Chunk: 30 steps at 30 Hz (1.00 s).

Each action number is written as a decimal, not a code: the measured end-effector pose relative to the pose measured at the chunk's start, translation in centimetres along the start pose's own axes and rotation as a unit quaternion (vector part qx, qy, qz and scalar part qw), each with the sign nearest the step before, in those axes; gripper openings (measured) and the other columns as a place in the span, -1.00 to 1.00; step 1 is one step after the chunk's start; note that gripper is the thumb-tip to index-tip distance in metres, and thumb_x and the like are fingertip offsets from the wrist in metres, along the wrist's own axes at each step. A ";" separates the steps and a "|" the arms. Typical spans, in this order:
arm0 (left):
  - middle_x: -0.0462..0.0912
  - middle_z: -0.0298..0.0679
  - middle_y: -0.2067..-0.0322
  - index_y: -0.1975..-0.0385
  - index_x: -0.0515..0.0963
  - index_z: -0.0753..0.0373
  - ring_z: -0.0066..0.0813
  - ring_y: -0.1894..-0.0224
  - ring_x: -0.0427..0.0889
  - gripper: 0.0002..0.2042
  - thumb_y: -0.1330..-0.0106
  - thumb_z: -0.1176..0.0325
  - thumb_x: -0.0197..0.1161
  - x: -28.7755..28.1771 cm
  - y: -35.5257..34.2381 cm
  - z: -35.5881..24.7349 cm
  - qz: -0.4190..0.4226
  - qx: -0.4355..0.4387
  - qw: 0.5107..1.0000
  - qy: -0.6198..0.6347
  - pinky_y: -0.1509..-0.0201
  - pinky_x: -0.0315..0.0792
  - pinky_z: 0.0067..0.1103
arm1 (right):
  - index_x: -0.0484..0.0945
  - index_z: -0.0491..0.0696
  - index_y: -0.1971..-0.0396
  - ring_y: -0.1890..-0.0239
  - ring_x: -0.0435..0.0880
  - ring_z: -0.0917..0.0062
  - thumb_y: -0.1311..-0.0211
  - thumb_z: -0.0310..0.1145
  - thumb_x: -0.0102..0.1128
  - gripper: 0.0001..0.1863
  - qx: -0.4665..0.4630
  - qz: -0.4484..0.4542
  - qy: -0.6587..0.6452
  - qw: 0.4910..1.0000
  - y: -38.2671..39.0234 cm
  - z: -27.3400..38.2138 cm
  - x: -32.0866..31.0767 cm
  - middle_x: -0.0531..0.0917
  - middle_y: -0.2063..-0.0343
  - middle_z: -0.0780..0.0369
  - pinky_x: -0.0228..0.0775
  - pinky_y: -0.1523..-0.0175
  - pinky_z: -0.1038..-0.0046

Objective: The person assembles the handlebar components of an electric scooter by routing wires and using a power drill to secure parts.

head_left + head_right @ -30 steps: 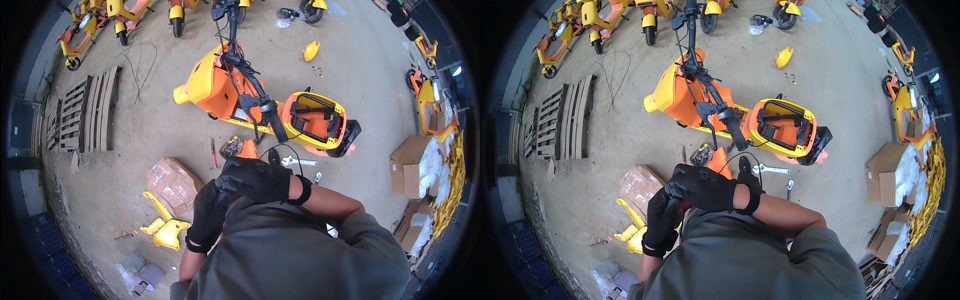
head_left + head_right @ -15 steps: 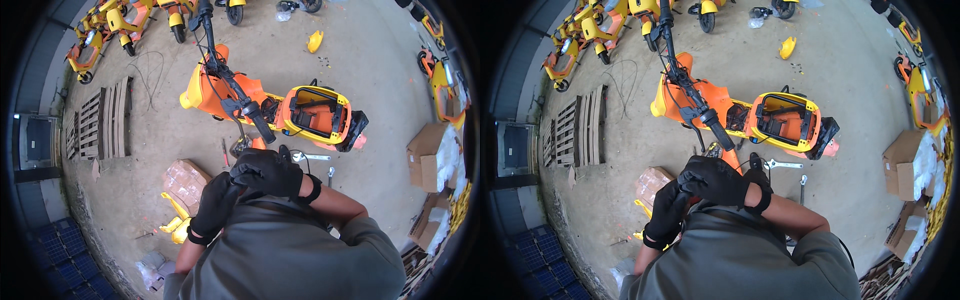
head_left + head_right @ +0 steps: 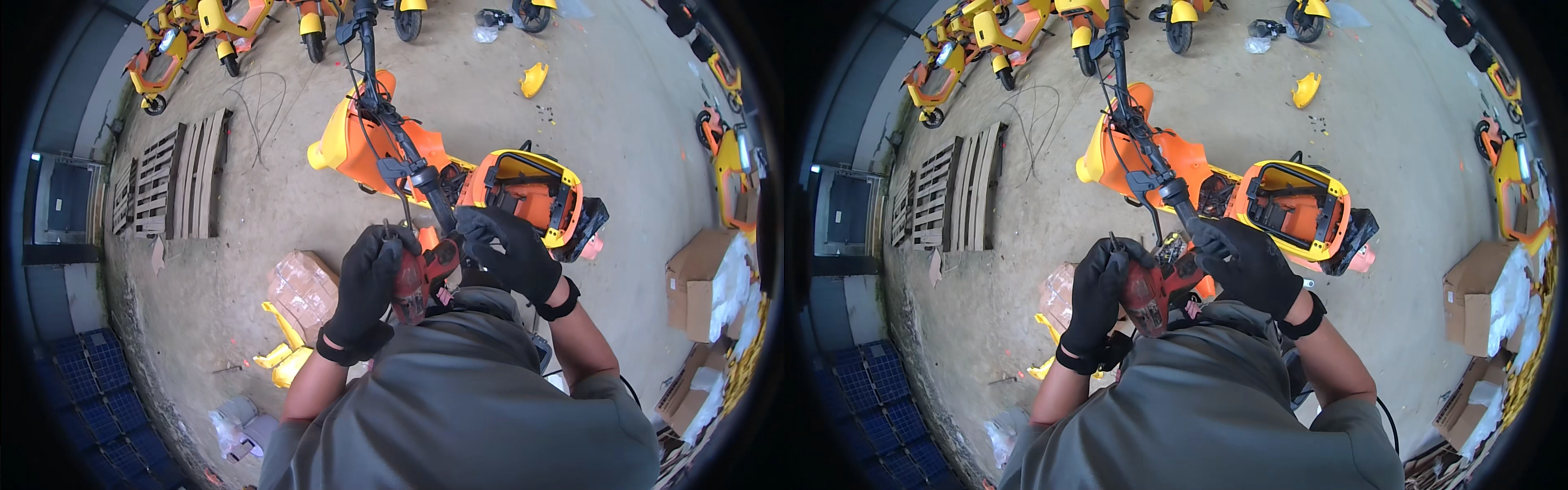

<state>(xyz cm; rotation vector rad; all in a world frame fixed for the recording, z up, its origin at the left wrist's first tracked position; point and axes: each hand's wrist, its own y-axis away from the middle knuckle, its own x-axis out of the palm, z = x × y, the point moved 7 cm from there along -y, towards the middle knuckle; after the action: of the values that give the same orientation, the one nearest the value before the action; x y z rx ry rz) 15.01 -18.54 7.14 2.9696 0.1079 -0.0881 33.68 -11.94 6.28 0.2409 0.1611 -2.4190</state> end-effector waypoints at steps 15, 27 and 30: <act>0.52 -0.25 0.16 0.07 0.45 0.32 -0.52 0.11 0.52 -0.70 -0.50 0.22 -0.10 6.4 -5.6 0.2 0.181 0.032 0.945 0.270 -0.05 0.42 -0.56 | 0.43 -0.10 -0.06 0.07 0.53 0.17 0.03 -0.45 0.26 -0.46 -0.040 -0.139 0.324 0.935 3.3 0.9 1.0 0.55 0.15 0.10 0.33 -0.03 0.24; 0.49 -0.26 0.13 -0.04 0.32 0.33 -0.59 0.08 0.47 -0.68 -0.33 0.43 0.16 -3.5 -7.5 8.7 -0.126 -0.008 0.977 0.174 0.00 0.39 -0.61 | 0.35 -0.15 -0.12 0.21 0.62 0.53 -0.08 -0.34 0.35 -0.41 0.076 -0.161 -0.362 0.915 5.9 -3.6 -5.0 0.59 0.16 0.17 0.50 0.13 0.48; 0.50 -0.26 0.12 -0.03 0.35 0.31 -0.54 0.08 0.50 -0.68 -0.33 0.40 0.18 -4.6 -7.4 10.7 -0.188 -0.017 0.974 0.123 -0.04 0.40 -0.59 | 0.33 -0.17 -0.12 0.21 0.63 0.46 -0.09 -0.41 0.31 -0.42 0.109 -0.120 -0.425 0.891 3.5 -7.4 -7.1 0.58 0.13 0.13 0.52 0.14 0.43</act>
<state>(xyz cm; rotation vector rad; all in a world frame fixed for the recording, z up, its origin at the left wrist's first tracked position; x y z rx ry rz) 9.27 -13.40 -4.28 2.8718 0.6943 0.2326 42.25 -8.80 0.44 -0.7867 -0.5049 -2.5479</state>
